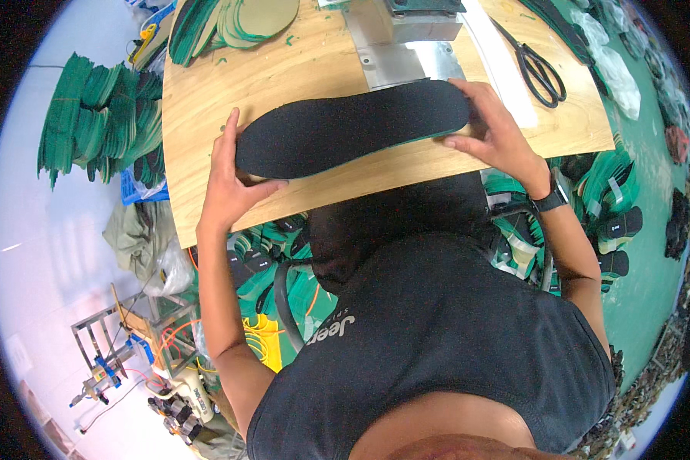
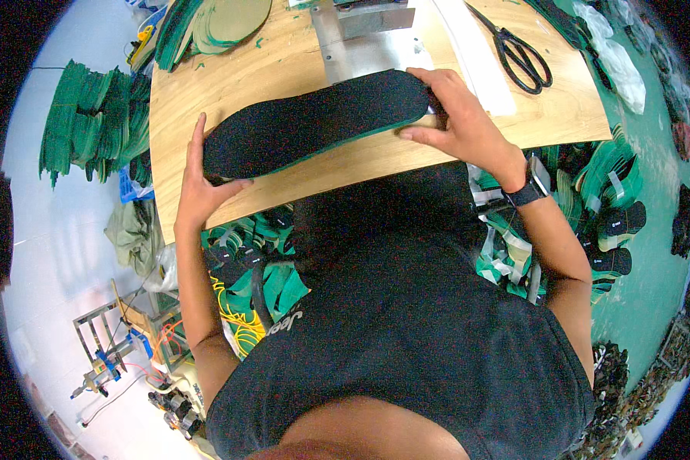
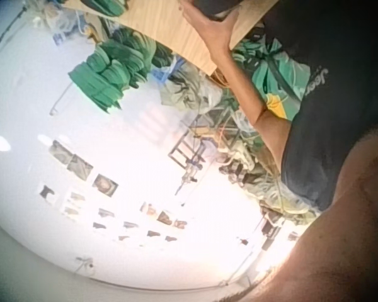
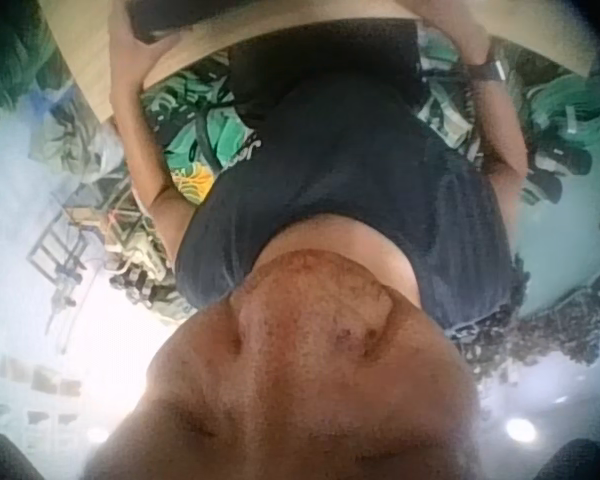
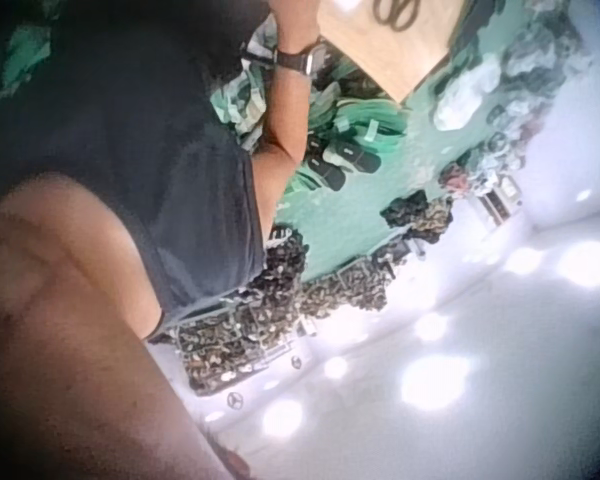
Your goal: The person applies stickers to shoe insoles by hand, using scissors to cut individual stickers from a sheet and pressing them onto the green foam insoles.
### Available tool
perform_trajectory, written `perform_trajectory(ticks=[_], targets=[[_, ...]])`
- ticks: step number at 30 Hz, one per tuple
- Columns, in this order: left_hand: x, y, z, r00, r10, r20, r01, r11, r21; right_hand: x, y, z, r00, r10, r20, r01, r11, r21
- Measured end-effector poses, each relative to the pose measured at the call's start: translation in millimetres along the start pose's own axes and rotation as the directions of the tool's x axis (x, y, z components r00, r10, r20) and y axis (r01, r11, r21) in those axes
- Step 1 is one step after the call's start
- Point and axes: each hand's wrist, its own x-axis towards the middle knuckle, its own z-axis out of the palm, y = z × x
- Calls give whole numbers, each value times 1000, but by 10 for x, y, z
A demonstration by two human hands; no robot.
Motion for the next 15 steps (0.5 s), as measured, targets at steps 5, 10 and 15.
perform_trajectory(ticks=[5, 10, 15], targets=[[72, -51, 16, 1000, 31, -3, -31, 999, 33, 23, 9, 13, 1000, 7, -2, -7, 1000, -25], [272, -187, 3, 1000, 5, -17, -6, 999, -54, 309, 103, -15, 999, -41, -3, 40, 996, -79], [463, -251, 11, 996, 47, -78, -48, 999, -10, 445, 255, 57, 996, 69, -60, -68, 998, 12]])
